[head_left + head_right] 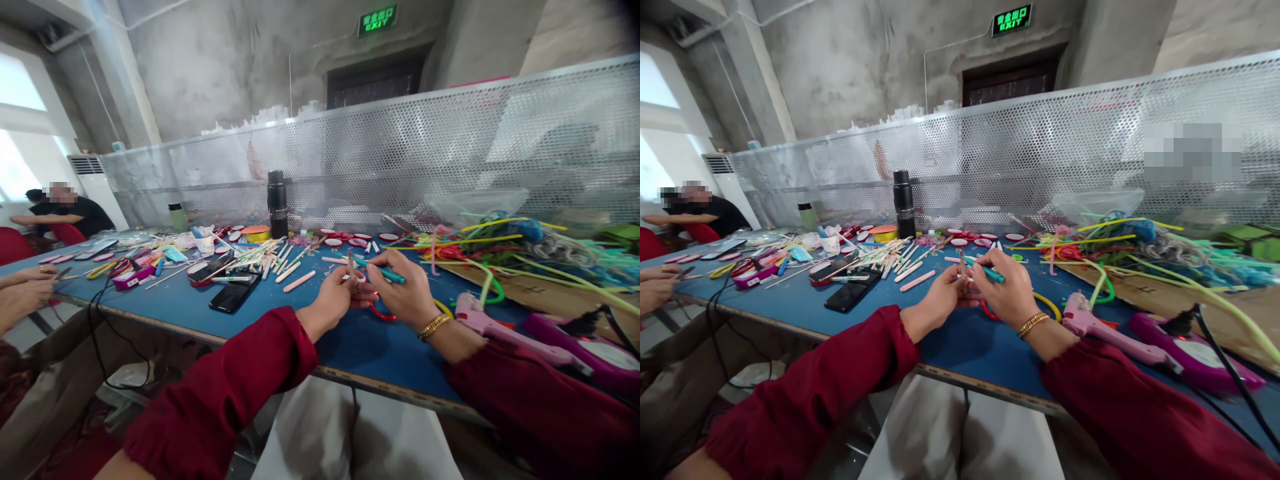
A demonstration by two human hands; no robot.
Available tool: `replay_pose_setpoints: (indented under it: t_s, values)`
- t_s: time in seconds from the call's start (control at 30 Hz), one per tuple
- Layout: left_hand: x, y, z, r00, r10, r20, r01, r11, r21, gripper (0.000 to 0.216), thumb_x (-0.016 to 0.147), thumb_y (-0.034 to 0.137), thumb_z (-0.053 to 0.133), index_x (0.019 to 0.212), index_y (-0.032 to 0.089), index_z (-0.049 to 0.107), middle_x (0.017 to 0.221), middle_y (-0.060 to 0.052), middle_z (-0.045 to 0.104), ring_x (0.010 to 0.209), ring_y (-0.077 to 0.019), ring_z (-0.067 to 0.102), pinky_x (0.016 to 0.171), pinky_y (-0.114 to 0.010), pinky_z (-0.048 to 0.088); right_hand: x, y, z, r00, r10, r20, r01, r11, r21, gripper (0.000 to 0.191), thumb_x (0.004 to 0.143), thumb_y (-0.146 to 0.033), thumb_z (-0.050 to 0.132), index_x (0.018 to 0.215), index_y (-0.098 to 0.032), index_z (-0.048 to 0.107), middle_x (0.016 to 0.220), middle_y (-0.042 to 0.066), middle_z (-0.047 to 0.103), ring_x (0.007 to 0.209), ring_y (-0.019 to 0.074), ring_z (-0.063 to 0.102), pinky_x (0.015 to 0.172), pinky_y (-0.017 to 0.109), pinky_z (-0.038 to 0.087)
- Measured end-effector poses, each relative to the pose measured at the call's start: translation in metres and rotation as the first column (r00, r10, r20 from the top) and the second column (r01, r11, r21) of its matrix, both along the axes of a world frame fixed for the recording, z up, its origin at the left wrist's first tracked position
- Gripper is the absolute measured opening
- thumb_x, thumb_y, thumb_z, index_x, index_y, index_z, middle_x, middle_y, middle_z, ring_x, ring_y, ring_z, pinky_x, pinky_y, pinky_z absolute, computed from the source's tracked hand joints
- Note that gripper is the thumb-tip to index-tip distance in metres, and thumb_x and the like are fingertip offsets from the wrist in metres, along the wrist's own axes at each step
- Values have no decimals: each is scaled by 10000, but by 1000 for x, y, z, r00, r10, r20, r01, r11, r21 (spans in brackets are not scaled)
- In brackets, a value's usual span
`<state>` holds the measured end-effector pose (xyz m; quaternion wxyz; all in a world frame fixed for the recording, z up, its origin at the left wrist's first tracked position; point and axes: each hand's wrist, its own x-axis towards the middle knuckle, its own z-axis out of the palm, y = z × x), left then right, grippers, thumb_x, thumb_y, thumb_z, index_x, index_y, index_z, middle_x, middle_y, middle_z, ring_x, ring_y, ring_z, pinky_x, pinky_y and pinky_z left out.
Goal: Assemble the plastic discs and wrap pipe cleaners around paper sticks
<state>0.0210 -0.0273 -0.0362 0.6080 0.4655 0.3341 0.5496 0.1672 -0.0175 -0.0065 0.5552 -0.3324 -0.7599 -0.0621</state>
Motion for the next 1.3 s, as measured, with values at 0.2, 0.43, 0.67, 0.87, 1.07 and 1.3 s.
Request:
replay_pose_setpoints:
  t_s: [0.2,0.43,0.67,0.87,1.07,1.3]
  values:
    - [0,0,0,1000,-5,2,5,1000,3,33,984,220,535,990,191,551,761,-12,676,602,-140,692,609,-247,554,0,-1,-1,1000,-3,4,3,1000,19,117,907,-296,596,806,-237,601,755,17,677,667,182,625,636,315,444]
    - [0,-2,3,1000,-5,6,5,1000,-8,99,952,267,615,976,192,554,770,-14,680,613,-144,690,626,-257,552,0,1,-2,1000,-7,3,7,999,38,104,907,-285,599,816,-234,601,751,14,673,663,178,623,631,310,439]
    - [0,-3,4,1000,-9,6,9,1000,-12,52,972,234,561,976,188,538,758,-18,680,593,-139,693,606,-241,553,0,0,-2,1000,-15,-1,15,999,38,107,901,-285,599,805,-238,596,746,12,667,655,174,614,631,308,439]
    - [-1,-4,6,1000,-8,-8,8,999,-34,56,984,240,540,1004,190,524,805,-47,709,664,-162,730,612,-231,546,-1,-2,0,1000,-9,8,8,998,56,110,898,-274,595,793,-241,589,740,10,659,651,174,613,631,308,443]
    - [-1,0,3,1000,-23,-2,23,999,-27,134,948,302,604,1005,195,546,820,-40,701,672,-156,712,613,-238,540,-1,0,1,1000,-10,3,9,999,45,110,892,-279,600,789,-239,598,725,6,653,637,174,605,615,308,435]
    - [-6,3,0,998,10,-55,-7,998,55,157,905,322,638,968,184,601,892,-47,683,764,-152,670,640,-241,507,0,2,0,1000,7,-10,-7,1000,23,128,893,-290,599,778,-235,592,728,10,655,648,179,615,628,315,447]
